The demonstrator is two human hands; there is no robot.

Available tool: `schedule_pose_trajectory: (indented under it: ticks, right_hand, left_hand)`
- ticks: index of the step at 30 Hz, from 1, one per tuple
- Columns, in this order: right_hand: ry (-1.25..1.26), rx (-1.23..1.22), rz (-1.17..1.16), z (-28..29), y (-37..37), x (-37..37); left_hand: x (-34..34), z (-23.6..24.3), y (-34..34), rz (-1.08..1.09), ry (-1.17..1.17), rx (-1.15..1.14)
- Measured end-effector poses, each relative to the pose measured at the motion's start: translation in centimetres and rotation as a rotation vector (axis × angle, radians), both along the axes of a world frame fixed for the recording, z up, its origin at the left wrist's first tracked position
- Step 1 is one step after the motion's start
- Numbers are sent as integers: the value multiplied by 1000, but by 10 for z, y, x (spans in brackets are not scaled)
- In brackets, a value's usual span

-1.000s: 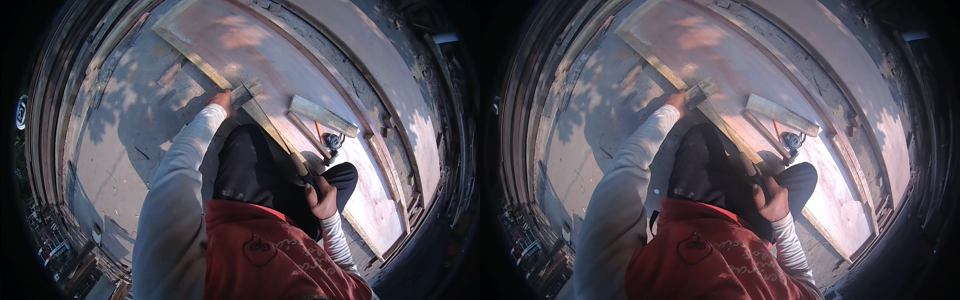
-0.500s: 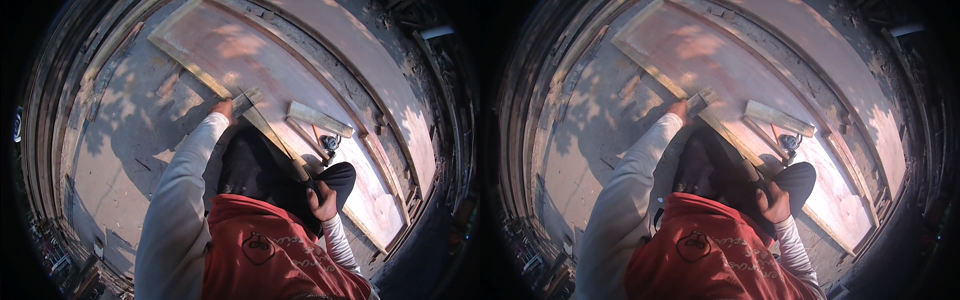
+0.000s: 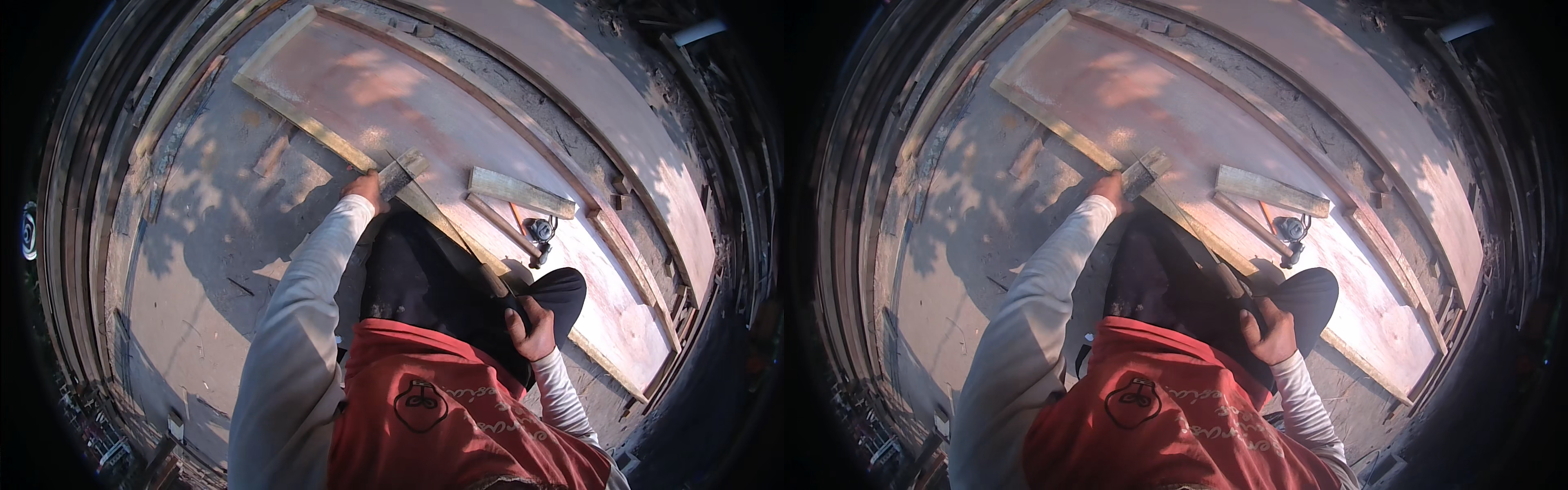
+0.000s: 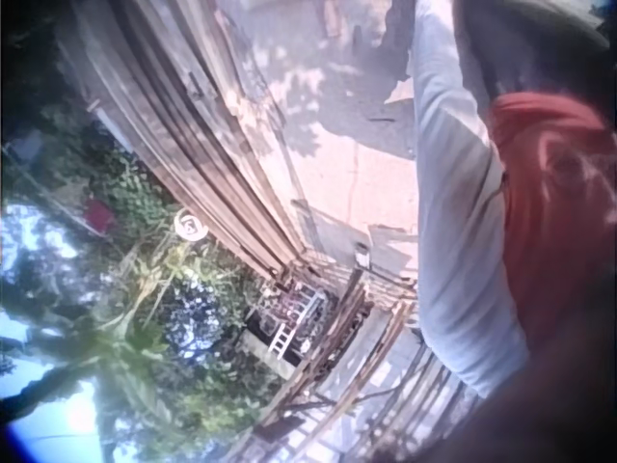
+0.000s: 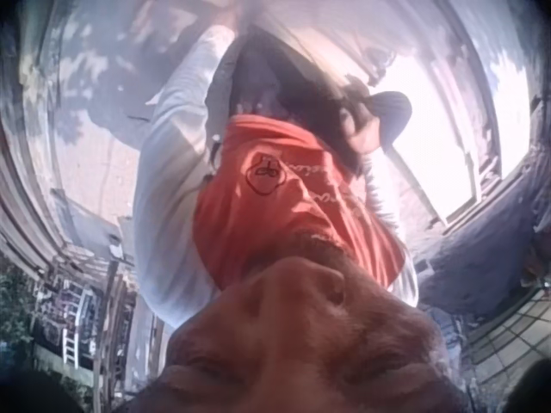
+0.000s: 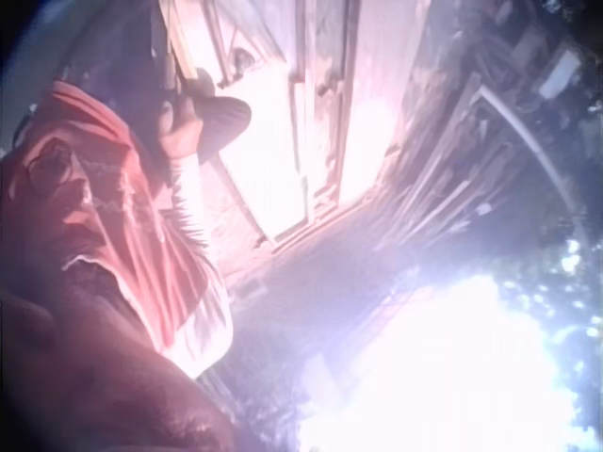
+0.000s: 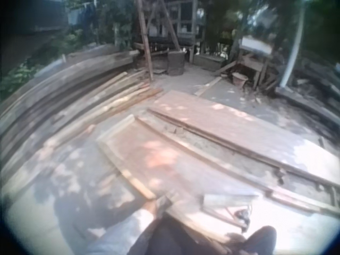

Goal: The person saws through a wooden plank, measures and marks another piece of wood using a tape measure and a pencil, and then saws the second piece of wood.

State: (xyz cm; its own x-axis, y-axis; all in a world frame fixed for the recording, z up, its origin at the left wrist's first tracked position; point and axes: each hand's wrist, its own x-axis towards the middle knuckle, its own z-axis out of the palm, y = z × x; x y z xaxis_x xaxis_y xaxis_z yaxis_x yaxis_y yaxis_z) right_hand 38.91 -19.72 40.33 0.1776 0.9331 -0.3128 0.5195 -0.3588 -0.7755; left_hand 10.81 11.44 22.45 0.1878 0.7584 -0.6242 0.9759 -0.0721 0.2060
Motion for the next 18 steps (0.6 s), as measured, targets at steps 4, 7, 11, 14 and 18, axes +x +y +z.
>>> schedule_pose_trajectory:
  ticks: [4,7,11,14,18]
  right_hand:
    - [-111,59,86,-42,91,-18]
    - [-18,114,126,-69,134,-28]
    - [7,101,146,-37,79,8]
    - [-28,288,146,-14,37,29]
    - [64,23,97,-58,113,3]
  left_hand:
    - [7,2,9,7,-32,-3]
    - [9,-3,-9,42,4,-36]
    - [3,-4,-8,80,37,-57]
    - [8,9,3,30,16,-34]
    - [19,1,14,13,8,-19]
